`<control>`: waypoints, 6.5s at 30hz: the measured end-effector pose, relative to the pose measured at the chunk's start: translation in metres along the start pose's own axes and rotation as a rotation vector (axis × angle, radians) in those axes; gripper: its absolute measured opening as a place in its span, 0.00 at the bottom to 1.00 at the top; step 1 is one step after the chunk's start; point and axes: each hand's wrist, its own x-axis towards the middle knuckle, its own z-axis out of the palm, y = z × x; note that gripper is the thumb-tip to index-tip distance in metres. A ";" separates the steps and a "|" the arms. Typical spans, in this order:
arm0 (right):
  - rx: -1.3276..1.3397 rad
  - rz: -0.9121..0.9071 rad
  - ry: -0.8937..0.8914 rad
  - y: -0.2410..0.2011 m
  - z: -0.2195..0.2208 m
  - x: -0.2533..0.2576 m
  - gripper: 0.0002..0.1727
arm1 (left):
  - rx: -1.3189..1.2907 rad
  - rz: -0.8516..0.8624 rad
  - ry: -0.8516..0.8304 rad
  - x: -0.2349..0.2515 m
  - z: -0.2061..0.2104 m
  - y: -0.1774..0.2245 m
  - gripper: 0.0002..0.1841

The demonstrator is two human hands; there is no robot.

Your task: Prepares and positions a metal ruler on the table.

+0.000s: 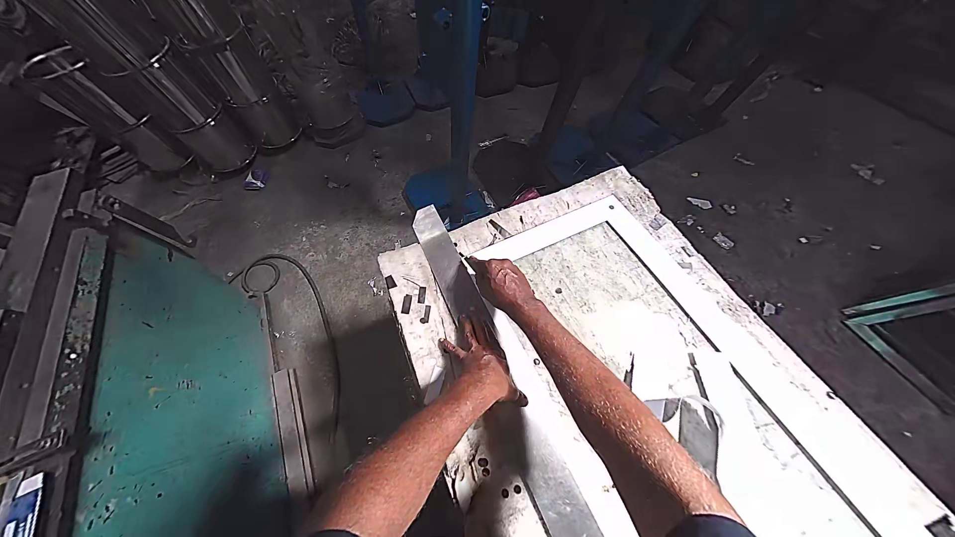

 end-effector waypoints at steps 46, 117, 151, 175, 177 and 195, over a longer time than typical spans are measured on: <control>-0.020 -0.113 -0.143 0.019 0.006 -0.051 0.17 | 0.122 -0.035 0.001 0.004 -0.002 0.009 0.87; 0.197 0.497 -0.130 0.075 0.126 -0.641 0.15 | 0.182 0.064 0.098 -0.179 0.202 0.128 0.90; 0.049 -0.124 -0.040 0.078 0.059 -0.278 0.11 | 0.101 0.048 0.057 -0.170 0.202 0.129 0.91; 0.188 -0.083 -0.132 0.135 0.095 -0.511 0.26 | 0.085 0.013 0.072 -0.170 0.199 0.135 0.86; 0.167 -0.079 -0.111 0.141 0.101 -0.529 0.27 | 0.106 0.006 0.079 -0.168 0.202 0.135 0.90; 0.081 -0.022 -0.088 0.161 0.112 -0.662 0.28 | 0.193 -0.023 0.115 -0.168 0.204 0.141 0.94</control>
